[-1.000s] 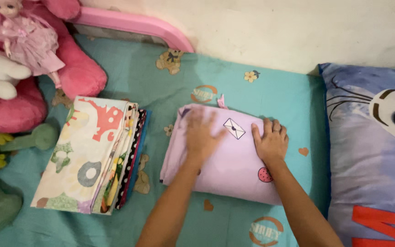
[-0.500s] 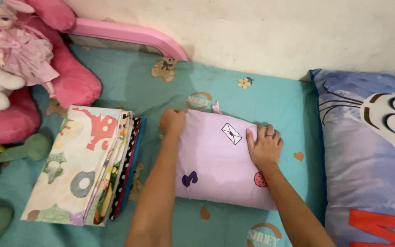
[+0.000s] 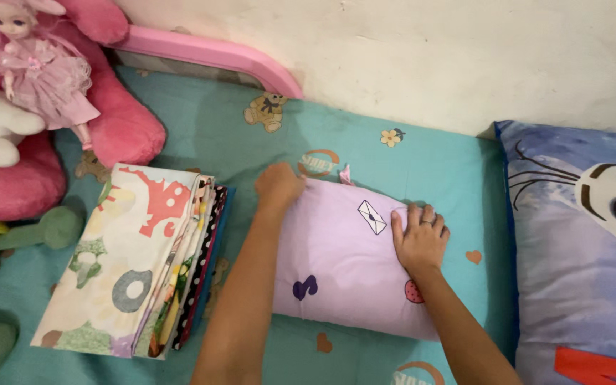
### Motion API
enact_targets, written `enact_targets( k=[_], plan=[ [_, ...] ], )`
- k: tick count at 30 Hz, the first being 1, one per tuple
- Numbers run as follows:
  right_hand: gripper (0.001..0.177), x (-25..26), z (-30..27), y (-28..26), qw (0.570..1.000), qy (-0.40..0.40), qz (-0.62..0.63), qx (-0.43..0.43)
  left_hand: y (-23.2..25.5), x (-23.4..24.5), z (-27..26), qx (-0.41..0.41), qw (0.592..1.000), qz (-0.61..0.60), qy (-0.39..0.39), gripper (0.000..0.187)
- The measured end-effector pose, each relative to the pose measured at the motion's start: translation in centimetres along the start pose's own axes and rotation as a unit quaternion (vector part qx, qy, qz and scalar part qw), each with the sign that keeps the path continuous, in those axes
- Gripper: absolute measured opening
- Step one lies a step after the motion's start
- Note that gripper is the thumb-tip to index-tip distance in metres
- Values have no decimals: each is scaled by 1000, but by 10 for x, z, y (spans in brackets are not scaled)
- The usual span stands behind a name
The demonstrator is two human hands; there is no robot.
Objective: The person removes pillowcases from pillows, fluffs each pillow by hand, and places them onto a bed.
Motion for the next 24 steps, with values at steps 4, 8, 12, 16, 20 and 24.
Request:
enact_targets(
  k=[4,8,12,16,20,24],
  plan=[
    [58,-4,0,3,1000,9,11,0,-5,2,-5,7,988,-146,47,35],
    [58,-8,-1,4,1000,-2,3,-2,-18,36,-63,-98,931,-246,249,40],
    [59,-9,2,4,999,-38,5,-7,-41,50,-183,-31,947,-235,217,43],
    [62,24,22,-8,982,129,-130,48,-63,53,-258,-47,945,-189,264,48],
    [52,64,31,-86,955,87,208,191,-102,31,-268,144,924,-323,146,50],
    [62,73,37,-195,945,39,212,244,-108,23,-268,63,902,-406,133,49]
  ],
)
Point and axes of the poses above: each hand's wrist, its own z-axis towards the middle knuckle, its own x-axis out of the back of the hand, y = z × x, the point moved 4 cm from there along z, towards the middle knuckle, and after that the axes turned 11 degrees about -z, right-handed, at the moved point
